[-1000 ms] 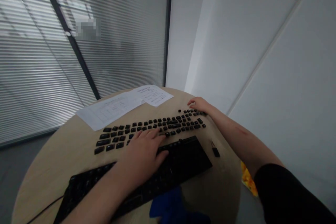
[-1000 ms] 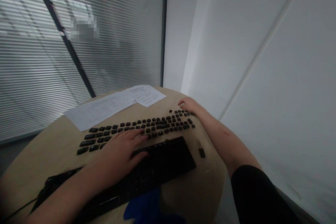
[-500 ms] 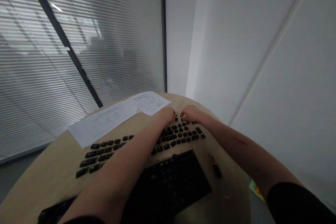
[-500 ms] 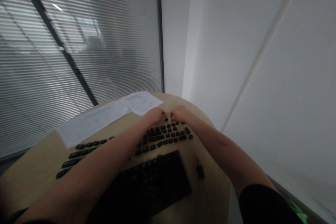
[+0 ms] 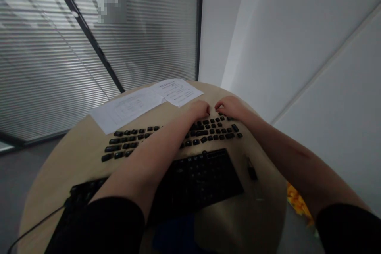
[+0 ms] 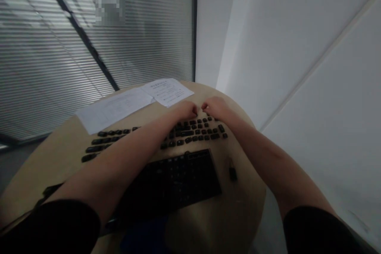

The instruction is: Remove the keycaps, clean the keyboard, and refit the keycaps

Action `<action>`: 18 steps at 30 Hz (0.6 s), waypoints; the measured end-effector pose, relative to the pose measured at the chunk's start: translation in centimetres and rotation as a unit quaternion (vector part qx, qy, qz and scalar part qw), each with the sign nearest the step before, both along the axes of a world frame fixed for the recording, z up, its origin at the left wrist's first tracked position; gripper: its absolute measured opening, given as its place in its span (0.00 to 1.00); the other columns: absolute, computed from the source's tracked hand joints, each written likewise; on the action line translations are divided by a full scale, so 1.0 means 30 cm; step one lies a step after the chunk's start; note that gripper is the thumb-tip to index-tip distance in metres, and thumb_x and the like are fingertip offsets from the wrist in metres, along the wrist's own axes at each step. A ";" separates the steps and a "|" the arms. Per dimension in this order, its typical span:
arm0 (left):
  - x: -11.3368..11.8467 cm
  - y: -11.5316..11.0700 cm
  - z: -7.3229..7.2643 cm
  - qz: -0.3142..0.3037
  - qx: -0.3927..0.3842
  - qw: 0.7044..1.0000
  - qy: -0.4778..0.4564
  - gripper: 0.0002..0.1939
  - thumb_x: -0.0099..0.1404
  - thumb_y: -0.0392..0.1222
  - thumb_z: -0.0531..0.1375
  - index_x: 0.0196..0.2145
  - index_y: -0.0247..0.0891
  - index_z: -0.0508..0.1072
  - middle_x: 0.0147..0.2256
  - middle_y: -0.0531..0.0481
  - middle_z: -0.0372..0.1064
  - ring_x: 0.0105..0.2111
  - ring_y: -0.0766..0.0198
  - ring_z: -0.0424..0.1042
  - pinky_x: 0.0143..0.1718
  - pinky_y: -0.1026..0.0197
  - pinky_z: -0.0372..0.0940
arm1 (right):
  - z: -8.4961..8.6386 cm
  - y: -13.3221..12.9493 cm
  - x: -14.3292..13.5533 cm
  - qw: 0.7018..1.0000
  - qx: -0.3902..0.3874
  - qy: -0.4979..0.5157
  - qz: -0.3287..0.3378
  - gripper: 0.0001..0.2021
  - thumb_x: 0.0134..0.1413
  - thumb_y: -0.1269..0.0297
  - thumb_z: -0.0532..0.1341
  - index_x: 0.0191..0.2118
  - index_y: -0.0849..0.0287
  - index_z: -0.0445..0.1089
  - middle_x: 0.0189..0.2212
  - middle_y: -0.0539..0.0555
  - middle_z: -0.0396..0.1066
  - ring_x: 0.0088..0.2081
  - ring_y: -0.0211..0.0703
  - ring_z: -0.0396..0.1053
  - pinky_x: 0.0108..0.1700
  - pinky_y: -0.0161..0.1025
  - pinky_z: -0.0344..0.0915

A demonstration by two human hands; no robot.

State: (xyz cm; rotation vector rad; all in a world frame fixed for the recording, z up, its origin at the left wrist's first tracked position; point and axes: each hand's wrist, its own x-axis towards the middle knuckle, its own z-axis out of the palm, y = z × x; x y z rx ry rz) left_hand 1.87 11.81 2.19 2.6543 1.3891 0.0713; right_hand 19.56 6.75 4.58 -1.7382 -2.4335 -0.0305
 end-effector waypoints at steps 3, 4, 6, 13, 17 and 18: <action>-0.027 -0.005 0.032 -0.012 -0.002 0.999 -0.034 0.10 0.55 0.37 0.65 0.37 0.40 0.82 0.37 0.48 0.79 0.40 0.56 0.74 0.45 0.61 0.65 | 0.065 -0.125 0.004 0.991 0.084 0.101 -0.011 0.09 0.58 0.61 0.66 0.41 0.53 0.83 0.39 0.55 0.82 0.42 0.51 0.76 0.49 0.46 0.68; -0.044 -0.010 0.054 -0.014 0.001 0.999 -0.048 0.10 0.55 0.37 0.65 0.36 0.39 0.81 0.36 0.49 0.78 0.39 0.58 0.74 0.44 0.61 0.65 | 0.084 -0.183 -0.002 0.985 0.104 0.134 -0.009 0.08 0.57 0.61 0.66 0.40 0.52 0.83 0.37 0.54 0.82 0.41 0.50 0.76 0.48 0.46 0.68; -0.093 -0.033 0.111 -0.017 0.015 0.997 -0.078 0.10 0.56 0.36 0.65 0.37 0.37 0.80 0.36 0.50 0.78 0.37 0.60 0.73 0.42 0.62 0.65 | 0.107 -0.312 -0.027 0.973 0.126 0.194 0.011 0.06 0.56 0.63 0.67 0.38 0.51 0.83 0.36 0.52 0.81 0.40 0.49 0.77 0.47 0.46 0.69; -0.343 -0.420 0.224 -0.020 -0.026 0.968 -0.250 0.06 0.57 0.39 0.68 0.32 0.36 0.77 0.29 0.53 0.73 0.28 0.67 0.68 0.33 0.63 0.61 | -0.025 -0.602 -0.181 0.936 0.051 0.321 0.137 0.05 0.55 0.69 0.69 0.37 0.52 0.81 0.36 0.51 0.82 0.40 0.45 0.77 0.47 0.43 0.70; -0.415 -0.666 0.135 -0.023 -0.020 0.975 -0.220 0.04 0.57 0.35 0.68 0.31 0.39 0.77 0.32 0.54 0.75 0.36 0.62 0.72 0.41 0.60 0.64 | -0.140 -0.607 -0.233 0.926 0.030 0.335 0.175 0.05 0.54 0.70 0.70 0.37 0.53 0.81 0.36 0.51 0.82 0.40 0.44 0.77 0.47 0.42 0.70; -0.421 -0.698 0.108 -0.015 -0.013 0.976 -0.216 0.05 0.57 0.35 0.69 0.32 0.40 0.77 0.33 0.54 0.75 0.38 0.60 0.72 0.43 0.59 0.64 | -0.160 -0.605 -0.240 0.926 0.027 0.332 0.178 0.05 0.54 0.70 0.70 0.38 0.54 0.81 0.36 0.51 0.82 0.40 0.44 0.77 0.47 0.42 0.70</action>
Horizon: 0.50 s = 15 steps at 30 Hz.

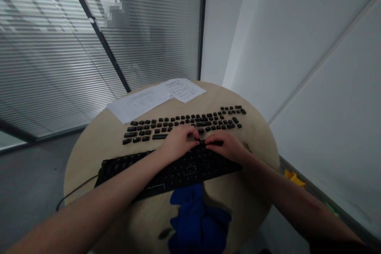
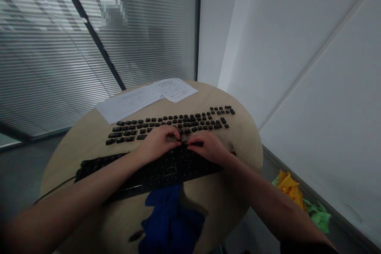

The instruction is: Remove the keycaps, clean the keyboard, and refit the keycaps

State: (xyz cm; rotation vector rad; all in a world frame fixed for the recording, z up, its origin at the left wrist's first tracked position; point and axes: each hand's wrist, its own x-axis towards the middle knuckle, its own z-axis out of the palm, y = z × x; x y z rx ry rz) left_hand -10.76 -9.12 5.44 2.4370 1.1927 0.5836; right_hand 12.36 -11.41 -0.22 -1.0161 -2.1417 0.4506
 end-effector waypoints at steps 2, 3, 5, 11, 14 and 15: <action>-0.003 -0.032 -0.045 0.011 0.006 1.000 0.008 0.06 0.57 0.35 0.69 0.33 0.41 0.78 0.34 0.53 0.76 0.40 0.58 0.72 0.44 0.57 0.64 | -0.028 0.001 -0.009 1.000 0.002 -0.015 0.005 0.05 0.55 0.69 0.70 0.38 0.54 0.81 0.37 0.52 0.82 0.40 0.45 0.77 0.47 0.42 0.70; -0.002 -0.038 -0.061 0.011 0.006 1.000 0.012 0.07 0.57 0.35 0.70 0.33 0.41 0.78 0.34 0.53 0.76 0.40 0.57 0.72 0.44 0.57 0.64 | -0.036 0.000 -0.013 1.000 0.006 -0.023 0.006 0.05 0.55 0.68 0.70 0.38 0.53 0.81 0.37 0.52 0.82 0.40 0.45 0.77 0.47 0.42 0.70; 0.003 -0.040 -0.081 0.003 -0.001 1.000 0.022 0.06 0.57 0.34 0.69 0.33 0.41 0.78 0.34 0.53 0.77 0.40 0.57 0.73 0.45 0.56 0.65 | -0.045 -0.004 -0.018 0.999 0.012 -0.040 0.005 0.05 0.56 0.68 0.70 0.39 0.52 0.81 0.38 0.51 0.82 0.41 0.45 0.78 0.48 0.42 0.70; 0.010 -0.047 -0.102 -0.020 0.009 0.999 0.032 0.07 0.57 0.33 0.70 0.33 0.41 0.79 0.34 0.53 0.78 0.41 0.56 0.73 0.48 0.55 0.64 | -0.055 0.000 -0.017 0.998 0.026 -0.055 0.021 0.05 0.58 0.67 0.68 0.38 0.51 0.82 0.39 0.51 0.82 0.41 0.44 0.78 0.49 0.42 0.70; 0.003 -0.048 -0.108 -0.044 0.017 0.998 0.037 0.06 0.58 0.34 0.70 0.34 0.42 0.80 0.35 0.53 0.79 0.40 0.57 0.74 0.49 0.55 0.65 | -0.064 0.003 -0.011 0.998 0.039 -0.049 0.030 0.05 0.59 0.67 0.67 0.38 0.51 0.82 0.39 0.52 0.82 0.42 0.44 0.78 0.50 0.42 0.70; 0.000 -0.048 -0.110 -0.051 0.019 0.998 0.039 0.05 0.59 0.34 0.69 0.34 0.42 0.81 0.35 0.53 0.79 0.40 0.57 0.74 0.49 0.55 0.65 | -0.065 0.003 -0.010 0.997 0.042 -0.049 0.031 0.05 0.59 0.67 0.67 0.38 0.52 0.82 0.39 0.52 0.82 0.43 0.44 0.78 0.50 0.42 0.70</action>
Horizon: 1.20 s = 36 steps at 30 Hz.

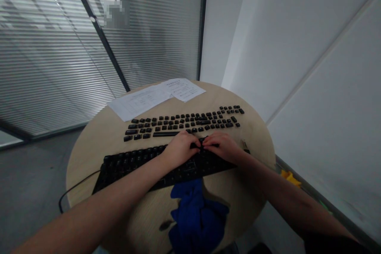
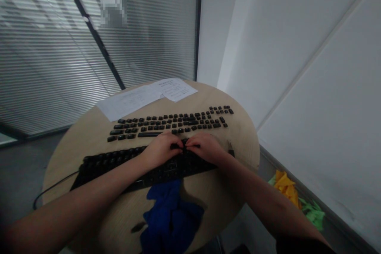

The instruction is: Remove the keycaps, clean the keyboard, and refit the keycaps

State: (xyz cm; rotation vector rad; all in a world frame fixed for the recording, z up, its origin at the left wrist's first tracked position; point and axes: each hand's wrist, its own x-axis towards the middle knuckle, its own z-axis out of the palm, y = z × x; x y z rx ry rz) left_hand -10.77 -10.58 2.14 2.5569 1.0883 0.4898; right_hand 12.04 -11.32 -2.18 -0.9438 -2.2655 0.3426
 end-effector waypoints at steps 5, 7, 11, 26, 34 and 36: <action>-0.013 -0.007 -0.016 -0.022 0.035 0.999 -0.009 0.04 0.64 0.34 0.66 0.35 0.42 0.81 0.35 0.52 0.79 0.40 0.58 0.73 0.49 0.55 0.65 | 0.022 -0.007 -0.006 0.999 0.006 -0.041 0.022 0.07 0.62 0.69 0.64 0.40 0.54 0.81 0.42 0.53 0.81 0.44 0.43 0.77 0.52 0.42 0.68; -0.013 -0.009 -0.019 -0.023 0.049 0.999 -0.005 0.04 0.64 0.35 0.66 0.35 0.41 0.82 0.36 0.49 0.77 0.41 0.57 0.73 0.48 0.55 0.66 | 0.039 -0.008 -0.012 0.997 0.007 -0.073 0.021 0.07 0.63 0.69 0.64 0.39 0.54 0.81 0.41 0.53 0.81 0.44 0.44 0.76 0.51 0.42 0.67; -0.009 -0.007 -0.007 -0.011 0.046 0.999 0.025 0.05 0.64 0.36 0.65 0.34 0.41 0.83 0.37 0.46 0.73 0.42 0.55 0.72 0.46 0.55 0.67 | 0.066 -0.017 -0.025 0.994 0.016 -0.111 0.002 0.06 0.62 0.67 0.64 0.36 0.57 0.81 0.39 0.55 0.77 0.43 0.46 0.72 0.49 0.44 0.65; 0.225 0.346 0.214 0.033 0.062 0.993 0.097 0.10 0.64 0.40 0.61 0.39 0.42 0.83 0.39 0.44 0.79 0.41 0.54 0.75 0.48 0.54 0.66 | 0.330 0.419 0.385 0.937 -0.012 -0.194 -0.291 0.10 0.60 0.69 0.63 0.45 0.58 0.81 0.42 0.57 0.79 0.40 0.45 0.74 0.48 0.41 0.68; 0.535 0.688 0.089 0.063 0.026 0.990 0.120 0.10 0.62 0.40 0.63 0.40 0.41 0.84 0.40 0.44 0.80 0.41 0.55 0.76 0.45 0.59 0.68 | 0.217 0.629 0.409 0.926 -0.066 -0.284 -0.239 0.08 0.50 0.68 0.70 0.37 0.51 0.84 0.36 0.53 0.81 0.42 0.47 0.76 0.47 0.39 0.68; 0.569 0.713 0.051 0.055 0.020 0.991 0.120 0.10 0.61 0.41 0.64 0.40 0.42 0.84 0.40 0.43 0.80 0.41 0.54 0.76 0.45 0.58 0.68 | 0.198 0.647 0.412 0.926 -0.070 -0.294 -0.224 0.09 0.49 0.68 0.70 0.37 0.50 0.84 0.35 0.53 0.81 0.42 0.48 0.76 0.48 0.40 0.68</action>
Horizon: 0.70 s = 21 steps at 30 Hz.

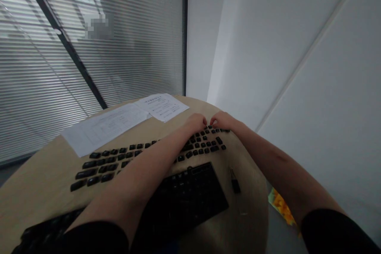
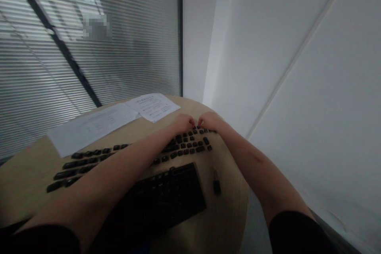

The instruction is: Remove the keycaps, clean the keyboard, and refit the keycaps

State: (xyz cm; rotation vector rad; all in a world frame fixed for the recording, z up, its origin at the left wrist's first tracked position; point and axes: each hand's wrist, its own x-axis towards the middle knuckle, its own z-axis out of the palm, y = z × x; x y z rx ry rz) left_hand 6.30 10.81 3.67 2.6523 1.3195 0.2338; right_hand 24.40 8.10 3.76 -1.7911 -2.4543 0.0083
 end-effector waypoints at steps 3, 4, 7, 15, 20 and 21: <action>0.029 0.019 -0.037 -0.008 -0.005 1.000 0.000 0.10 0.60 0.41 0.64 0.39 0.42 0.84 0.39 0.43 0.79 0.41 0.54 0.76 0.44 0.58 0.68 | -0.020 0.019 0.005 1.000 -0.010 0.001 0.014 0.10 0.49 0.68 0.69 0.38 0.48 0.84 0.34 0.51 0.82 0.41 0.46 0.76 0.48 0.39 0.68; 0.035 0.022 -0.043 -0.007 -0.007 1.000 -0.001 0.10 0.60 0.40 0.64 0.38 0.41 0.84 0.38 0.43 0.79 0.41 0.54 0.76 0.44 0.58 0.68 | -0.025 0.023 0.005 1.000 -0.013 0.004 0.018 0.10 0.50 0.68 0.69 0.38 0.48 0.84 0.34 0.51 0.82 0.40 0.46 0.76 0.47 0.38 0.68; 0.042 0.026 -0.035 0.006 -0.014 1.000 -0.006 0.09 0.60 0.38 0.64 0.37 0.40 0.84 0.37 0.43 0.79 0.40 0.55 0.76 0.43 0.59 0.68 | -0.032 0.025 0.000 0.999 -0.017 0.020 0.024 0.09 0.51 0.69 0.68 0.37 0.49 0.84 0.34 0.50 0.82 0.39 0.45 0.76 0.46 0.38 0.68; -0.220 -0.204 0.126 0.025 -0.027 0.994 -0.101 0.09 0.63 0.40 0.62 0.39 0.38 0.82 0.35 0.49 0.79 0.35 0.62 0.74 0.42 0.60 0.67 | 0.038 -0.236 -0.077 0.969 0.049 0.243 0.024 0.05 0.54 0.67 0.67 0.36 0.56 0.81 0.32 0.52 0.80 0.33 0.43 0.75 0.41 0.39 0.69; -0.446 -0.548 0.110 -0.059 -0.043 0.993 -0.089 0.07 0.63 0.38 0.63 0.36 0.43 0.82 0.34 0.53 0.79 0.37 0.61 0.75 0.46 0.58 0.67 | -0.010 -0.553 -0.223 0.944 -0.032 0.304 0.121 0.03 0.54 0.71 0.67 0.33 0.56 0.77 0.32 0.49 0.79 0.34 0.41 0.76 0.40 0.36 0.68; -0.462 -0.593 0.088 -0.060 -0.045 0.994 -0.080 0.07 0.62 0.38 0.63 0.36 0.44 0.82 0.35 0.53 0.79 0.38 0.60 0.76 0.46 0.57 0.67 | -0.025 -0.591 -0.247 0.950 -0.035 0.283 0.130 0.04 0.54 0.73 0.66 0.33 0.55 0.76 0.31 0.49 0.79 0.34 0.41 0.76 0.39 0.36 0.68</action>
